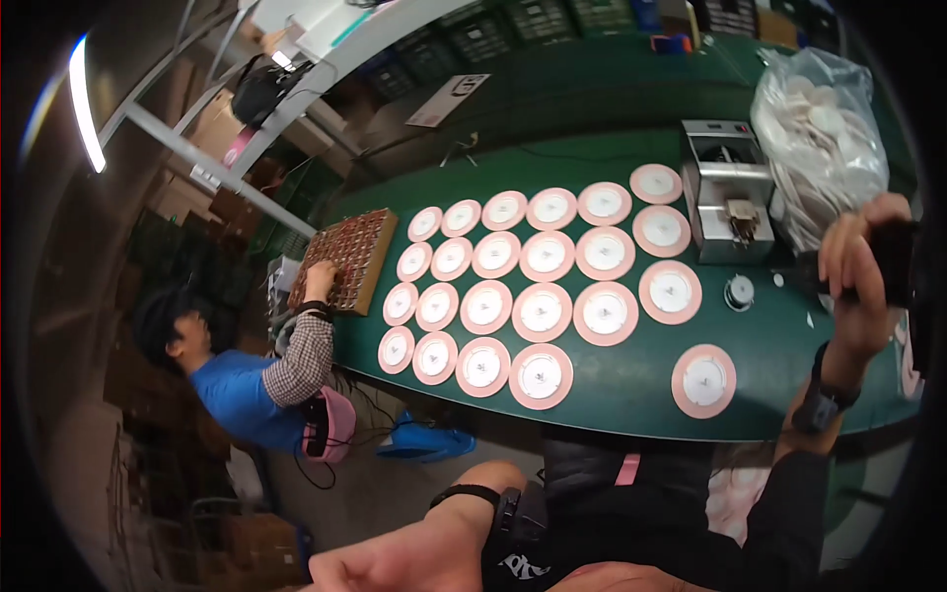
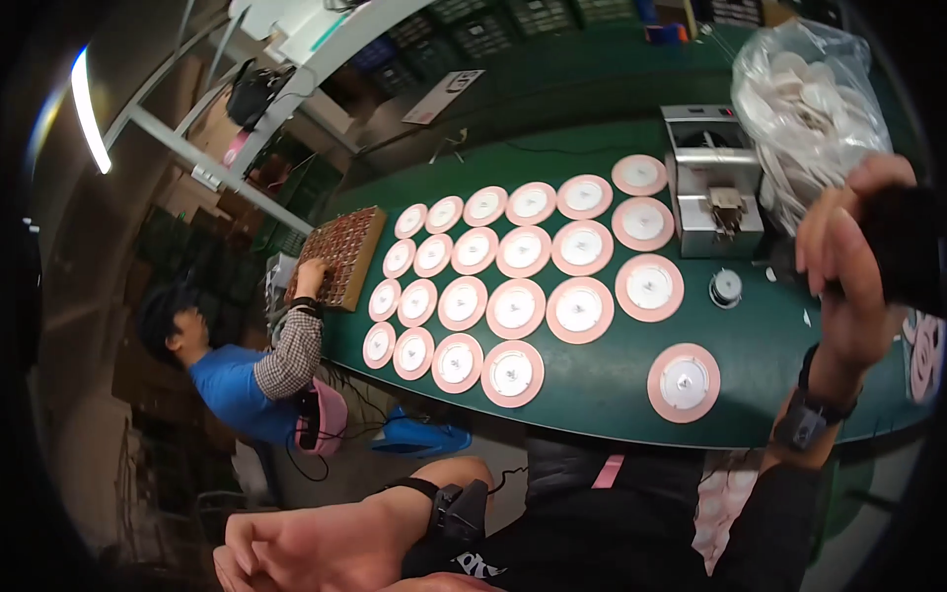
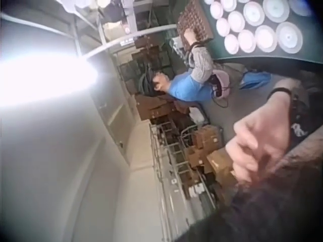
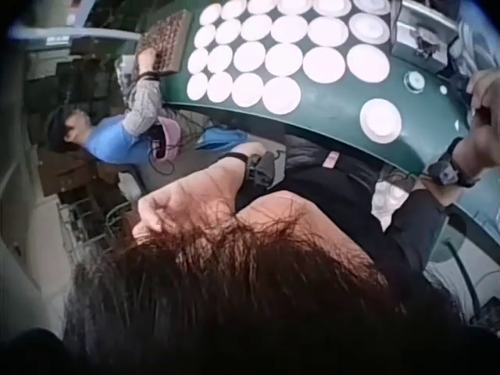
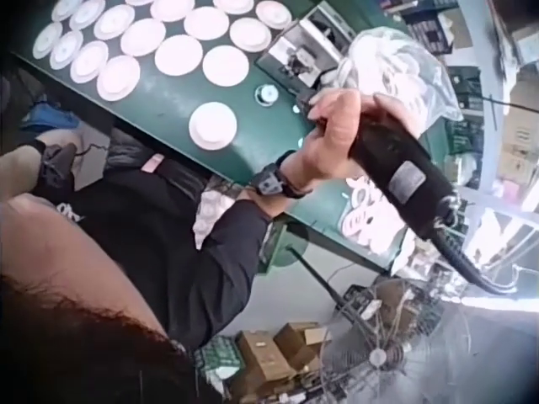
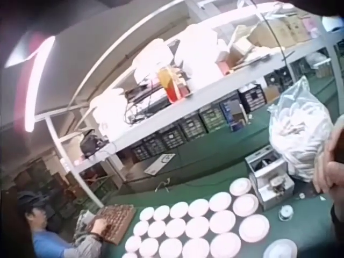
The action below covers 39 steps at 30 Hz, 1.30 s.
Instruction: Assembling small electronic components at a production station, including retrieving parts from a box and using an electric screwdriver.
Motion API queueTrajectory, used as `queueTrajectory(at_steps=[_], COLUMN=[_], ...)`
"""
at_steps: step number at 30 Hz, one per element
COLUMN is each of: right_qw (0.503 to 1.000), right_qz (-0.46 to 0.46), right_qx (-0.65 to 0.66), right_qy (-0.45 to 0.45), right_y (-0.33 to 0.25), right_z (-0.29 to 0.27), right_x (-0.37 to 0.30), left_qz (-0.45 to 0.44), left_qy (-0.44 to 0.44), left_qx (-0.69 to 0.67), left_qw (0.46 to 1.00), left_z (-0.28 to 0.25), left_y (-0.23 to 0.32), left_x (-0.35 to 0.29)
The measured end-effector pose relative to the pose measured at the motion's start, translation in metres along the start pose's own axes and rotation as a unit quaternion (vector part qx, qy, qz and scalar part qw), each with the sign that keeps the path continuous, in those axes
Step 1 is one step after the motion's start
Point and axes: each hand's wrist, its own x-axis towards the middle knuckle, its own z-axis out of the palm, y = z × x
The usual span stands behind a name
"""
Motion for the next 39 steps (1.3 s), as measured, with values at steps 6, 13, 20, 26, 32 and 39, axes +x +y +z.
queueTrajectory(at_steps=[6, 13, 20, 26, 32, 39], right_qw=[0.999, 0.999, 0.999, 0.998, 0.998, 0.997], right_qz=[-0.005, -0.005, 0.012, 0.005, 0.012, 0.019], right_qx=[-0.033, -0.044, -0.053, -0.059, -0.068, -0.068], right_qy=[-0.017, -0.006, 0.003, 0.003, 0.005, 0.007], right_y=[0.005, -0.001, -0.004, -0.004, -0.002, -0.002], right_z=[-0.004, -0.003, -0.001, -0.003, 0.000, 0.001], right_x=[-0.009, -0.010, -0.010, -0.008, -0.010, -0.009], left_qz=[0.007, -0.029, -0.063, -0.065, -0.021, -0.016], left_qy=[-0.032, -0.047, -0.033, 0.000, 0.073, 0.028], left_qx=[0.011, 0.160, -0.031, -0.003, -0.059, -0.011], left_qw=[0.999, 0.985, 0.997, 0.998, 0.995, 0.999], left_z=[-0.001, 0.006, 0.022, 0.021, 0.033, 0.018], left_y=[0.013, 0.021, 0.015, 0.026, 0.019, 0.023], left_x=[-0.018, -0.019, -0.013, -0.021, -0.025, -0.031])
